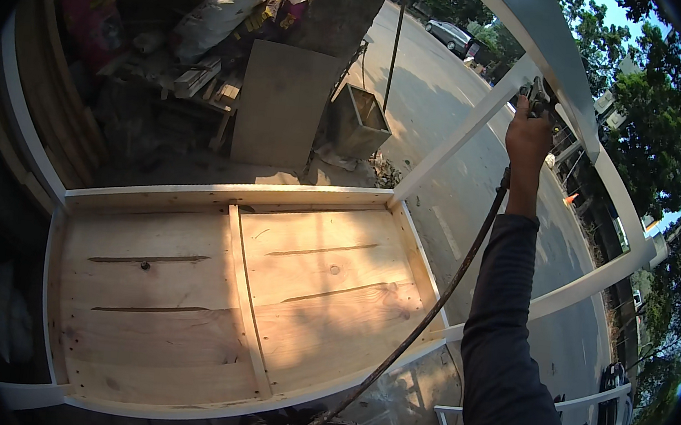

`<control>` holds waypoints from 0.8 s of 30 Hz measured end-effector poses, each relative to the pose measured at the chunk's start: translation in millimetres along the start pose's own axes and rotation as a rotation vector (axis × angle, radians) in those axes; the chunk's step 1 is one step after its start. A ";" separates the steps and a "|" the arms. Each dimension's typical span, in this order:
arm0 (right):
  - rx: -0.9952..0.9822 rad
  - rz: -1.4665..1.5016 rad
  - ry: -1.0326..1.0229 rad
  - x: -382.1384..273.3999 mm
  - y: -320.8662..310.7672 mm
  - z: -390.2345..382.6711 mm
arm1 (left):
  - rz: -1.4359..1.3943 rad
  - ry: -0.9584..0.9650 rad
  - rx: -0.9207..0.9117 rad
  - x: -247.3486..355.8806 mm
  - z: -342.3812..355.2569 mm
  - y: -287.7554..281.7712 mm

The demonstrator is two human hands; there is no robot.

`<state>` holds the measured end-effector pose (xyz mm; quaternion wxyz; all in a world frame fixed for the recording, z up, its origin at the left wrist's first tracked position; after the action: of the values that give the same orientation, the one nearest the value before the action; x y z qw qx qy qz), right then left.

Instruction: Spray painting wooden furniture frames with white paint using a compressed air spray gun.

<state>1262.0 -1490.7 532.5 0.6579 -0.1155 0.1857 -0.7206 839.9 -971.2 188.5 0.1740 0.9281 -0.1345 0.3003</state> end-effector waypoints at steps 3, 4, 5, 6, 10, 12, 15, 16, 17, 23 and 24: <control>-0.113 0.053 0.130 5.5 18.4 -75.7 | 0.021 -0.075 0.117 -11.1 -16.1 -17.1; -0.125 0.127 0.139 1.6 24.0 -102.4 | 0.026 -0.079 0.136 -15.2 -24.0 -21.5; -0.142 0.141 0.173 8.9 27.2 -124.6 | 0.016 -0.058 0.164 -17.8 -30.2 -26.1; -0.169 0.187 0.225 10.1 33.3 -150.3 | 0.001 -0.039 0.201 -20.2 -37.1 -29.4; -0.292 0.205 0.282 39.1 68.2 -244.6 | 0.005 -0.043 0.261 -22.5 -56.8 -27.5; -0.342 0.224 0.289 44.1 73.3 -276.8 | 0.043 -0.030 0.280 -26.3 -64.2 -22.6; -0.417 0.206 0.286 74.0 72.7 -319.1 | 0.031 -0.047 0.277 -19.6 -67.5 -7.8; -0.451 0.200 0.275 82.9 69.3 -328.9 | 0.042 -0.044 0.281 -19.7 -68.1 -2.4; -0.446 0.210 0.283 82.8 57.0 -333.1 | 0.028 -0.023 0.281 -21.7 -69.4 1.4; -0.634 0.555 0.426 79.6 -72.1 -342.8 | 0.028 -0.067 0.172 -69.8 -32.9 18.1; -0.638 0.647 0.438 86.3 -92.9 -350.5 | 0.014 -0.087 0.064 -80.9 -17.4 27.3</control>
<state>1024.6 -1529.7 247.8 0.7252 -0.0936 0.5565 -0.3946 758.0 -977.0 159.4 0.1363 0.9444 -0.1388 0.2650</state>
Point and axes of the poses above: each hand's wrist, its own z-axis towards the middle knuckle, its own y-axis out of the palm, x = y × z, the point moved 5 cm from there along z, towards the middle knuckle, and after that the axes turned 13 degrees about -y, right-handed, at the moved point
